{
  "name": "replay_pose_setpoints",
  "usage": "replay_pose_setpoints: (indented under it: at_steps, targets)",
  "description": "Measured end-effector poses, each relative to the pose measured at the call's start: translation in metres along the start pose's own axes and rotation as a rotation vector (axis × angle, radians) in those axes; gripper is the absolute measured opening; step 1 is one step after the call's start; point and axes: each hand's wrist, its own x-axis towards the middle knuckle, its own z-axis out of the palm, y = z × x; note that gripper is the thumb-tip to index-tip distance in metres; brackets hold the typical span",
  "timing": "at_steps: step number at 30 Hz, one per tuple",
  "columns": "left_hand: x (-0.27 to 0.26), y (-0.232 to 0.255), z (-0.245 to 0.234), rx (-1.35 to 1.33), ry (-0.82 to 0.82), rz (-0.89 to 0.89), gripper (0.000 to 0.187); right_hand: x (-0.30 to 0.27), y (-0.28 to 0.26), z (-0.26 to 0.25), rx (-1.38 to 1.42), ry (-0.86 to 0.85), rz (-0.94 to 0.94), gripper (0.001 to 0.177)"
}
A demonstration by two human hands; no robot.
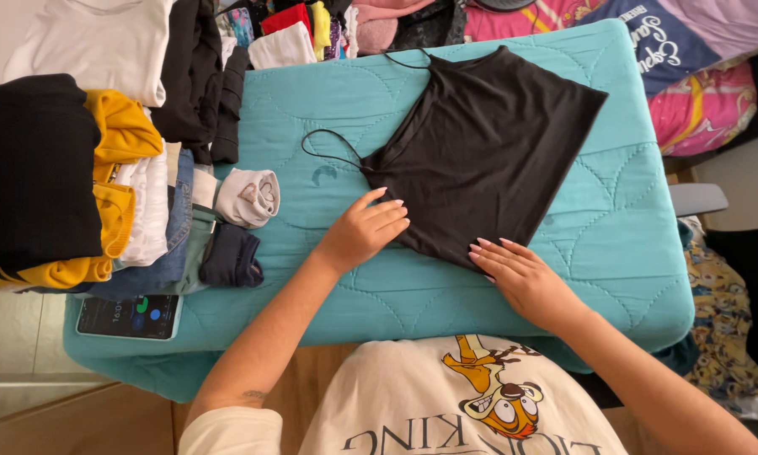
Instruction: The person picks up a pair of black leggings and folds them into a rectangular shape on a bed, placing the folded leggings onto a stack of folded laundry. The person then picks up two light-colored socks, folds them together into a bundle, and continues by folding a pair of dark socks and a black top before adding each folded item to the stack.
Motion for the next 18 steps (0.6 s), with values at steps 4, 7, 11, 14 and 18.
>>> replay_pose_setpoints:
  at_steps: [4,7,11,14,18]
  targets:
    - [-0.007,0.022,-0.012,-0.045,-0.081,0.013,0.011,-0.008,-0.006,-0.031,0.219,-0.15,0.037,0.038]
    - [-0.007,0.062,-0.026,-0.07,-0.181,-0.003,0.01,-0.015,-0.019,-0.057,0.296,-0.266,0.117,0.036]
    - [0.03,0.099,-0.075,-0.269,-0.45,-0.066,0.022,-0.039,-0.019,-0.083,0.508,-0.726,0.539,0.051]
    - [0.026,0.098,-0.069,-0.421,-0.626,-0.271,0.013,-0.04,-0.01,-0.092,0.659,-0.758,0.697,0.043]
    - [0.072,0.069,-0.074,-0.662,-0.599,-0.803,0.023,-0.031,0.037,-0.086,0.504,-0.595,0.933,0.042]
